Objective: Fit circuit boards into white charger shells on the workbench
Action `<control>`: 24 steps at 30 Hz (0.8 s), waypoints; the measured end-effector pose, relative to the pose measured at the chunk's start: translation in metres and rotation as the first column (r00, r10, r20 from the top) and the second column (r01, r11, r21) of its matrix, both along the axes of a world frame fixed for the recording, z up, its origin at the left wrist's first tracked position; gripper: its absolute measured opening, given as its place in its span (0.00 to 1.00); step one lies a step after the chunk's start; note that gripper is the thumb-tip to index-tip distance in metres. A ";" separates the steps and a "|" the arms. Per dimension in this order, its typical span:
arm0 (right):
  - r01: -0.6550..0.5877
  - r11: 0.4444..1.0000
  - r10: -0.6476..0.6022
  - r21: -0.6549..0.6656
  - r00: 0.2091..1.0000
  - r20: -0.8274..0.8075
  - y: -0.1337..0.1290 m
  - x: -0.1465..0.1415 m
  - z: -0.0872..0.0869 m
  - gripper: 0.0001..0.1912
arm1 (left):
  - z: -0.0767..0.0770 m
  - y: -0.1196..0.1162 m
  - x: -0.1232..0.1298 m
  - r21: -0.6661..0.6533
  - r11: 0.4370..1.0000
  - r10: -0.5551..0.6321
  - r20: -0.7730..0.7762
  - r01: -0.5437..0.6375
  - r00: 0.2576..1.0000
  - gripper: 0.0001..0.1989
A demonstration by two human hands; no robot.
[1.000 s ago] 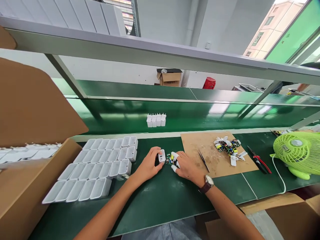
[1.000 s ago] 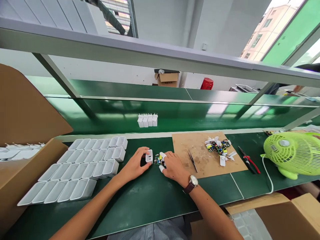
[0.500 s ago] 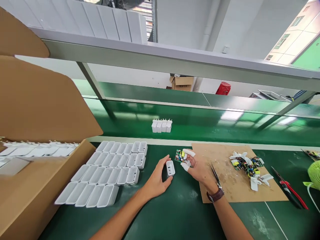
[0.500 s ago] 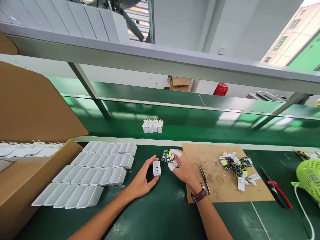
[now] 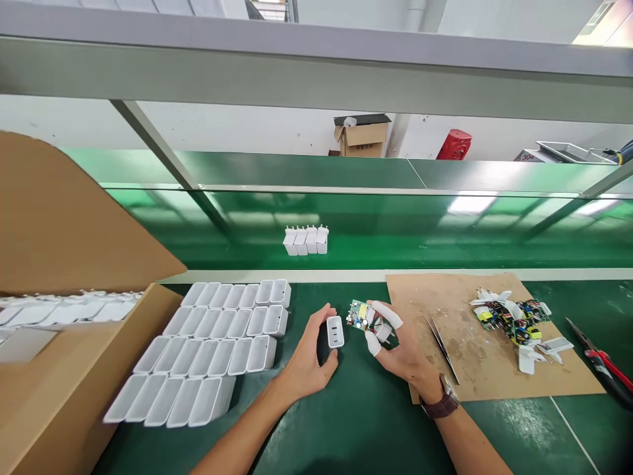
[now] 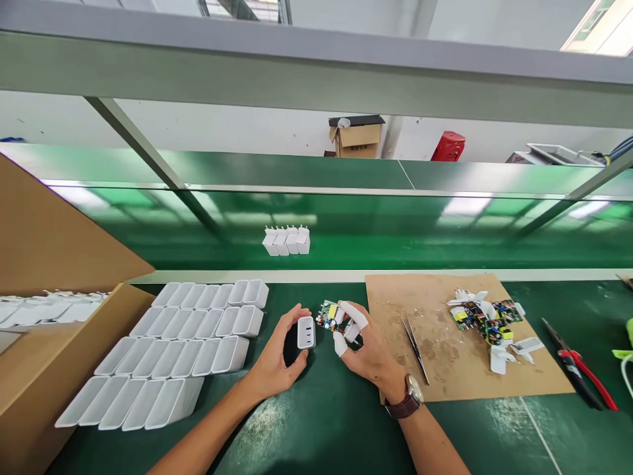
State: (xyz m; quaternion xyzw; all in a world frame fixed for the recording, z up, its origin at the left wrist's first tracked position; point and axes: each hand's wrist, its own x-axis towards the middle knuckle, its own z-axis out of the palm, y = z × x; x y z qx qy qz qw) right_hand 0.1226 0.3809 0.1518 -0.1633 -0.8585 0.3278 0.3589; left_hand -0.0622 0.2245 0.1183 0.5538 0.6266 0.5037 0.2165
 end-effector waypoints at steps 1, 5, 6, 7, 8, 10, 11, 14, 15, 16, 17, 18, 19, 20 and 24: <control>-0.014 1.000 0.014 0.020 1.000 -0.006 -0.001 0.000 -0.001 0.31 | 0.000 0.000 0.000 0.006 1.000 -0.001 0.003 0.001 1.000 0.42; -0.029 0.996 0.030 0.084 0.999 -0.012 -0.003 -0.001 -0.004 0.34 | -0.004 0.003 -0.001 -0.006 0.996 0.090 -0.069 -0.091 0.993 0.44; -0.024 0.995 0.025 0.094 1.000 -0.011 -0.004 -0.001 -0.004 0.34 | -0.004 0.004 -0.002 -0.024 0.992 0.120 -0.102 -0.123 0.987 0.43; -0.019 0.995 0.021 0.102 1.000 -0.013 -0.004 -0.001 -0.004 0.34 | -0.004 0.004 -0.003 -0.049 0.988 0.138 -0.129 -0.146 0.982 0.42; -0.015 0.994 0.017 0.107 1.000 -0.015 -0.004 -0.001 -0.003 0.34 | -0.004 0.003 -0.004 -0.080 0.985 0.140 -0.144 -0.152 0.980 0.41; -0.004 0.994 0.006 0.109 1.000 -0.020 -0.004 0.000 -0.002 0.32 | 0.001 0.002 -0.007 -0.151 0.983 0.085 -0.126 -0.104 0.988 0.42; 0.006 0.994 -0.004 0.108 1.000 -0.023 -0.004 0.000 -0.002 0.32 | 0.005 0.001 -0.009 -0.188 0.981 0.032 -0.104 -0.051 0.994 0.47; 0.040 0.994 -0.037 0.106 0.999 -0.031 -0.003 0.000 -0.004 0.31 | 0.018 -0.001 -0.014 -0.301 0.944 -0.159 -0.053 0.136 0.986 0.56; 0.048 0.993 -0.044 0.104 0.998 -0.034 -0.003 -0.001 -0.005 0.31 | 0.022 -0.001 -0.014 -0.328 0.929 -0.194 -0.041 0.170 0.980 0.52; 0.056 0.993 -0.052 0.101 0.998 -0.039 -0.003 -0.001 -0.005 0.31 | 0.024 0.000 -0.014 -0.334 0.926 -0.199 -0.037 0.175 0.979 0.46; 0.065 0.993 -0.060 0.099 0.997 -0.047 -0.004 -0.002 -0.004 0.31 | 0.024 0.000 -0.014 -0.314 0.937 -0.173 -0.045 0.150 0.984 0.39; 0.074 0.993 -0.069 0.095 0.996 -0.055 -0.006 -0.002 -0.003 0.31 | 0.023 0.001 -0.014 -0.270 0.957 -0.124 -0.065 0.102 0.990 0.35; 0.079 0.992 -0.073 0.094 0.995 -0.065 -0.007 -0.003 -0.001 0.31 | 0.020 0.002 -0.014 -0.206 0.978 -0.063 -0.096 0.042 0.993 0.33; 0.073 0.993 -0.067 0.093 0.995 -0.070 -0.010 -0.003 0.001 0.31 | 0.016 0.003 -0.013 -0.135 0.991 -0.002 -0.131 -0.016 0.991 0.33; -0.056 0.986 0.063 0.156 0.997 -0.039 -0.019 -0.006 0.007 0.34 | 0.000 0.006 -0.013 0.030 0.995 0.095 -0.216 -0.091 0.972 0.34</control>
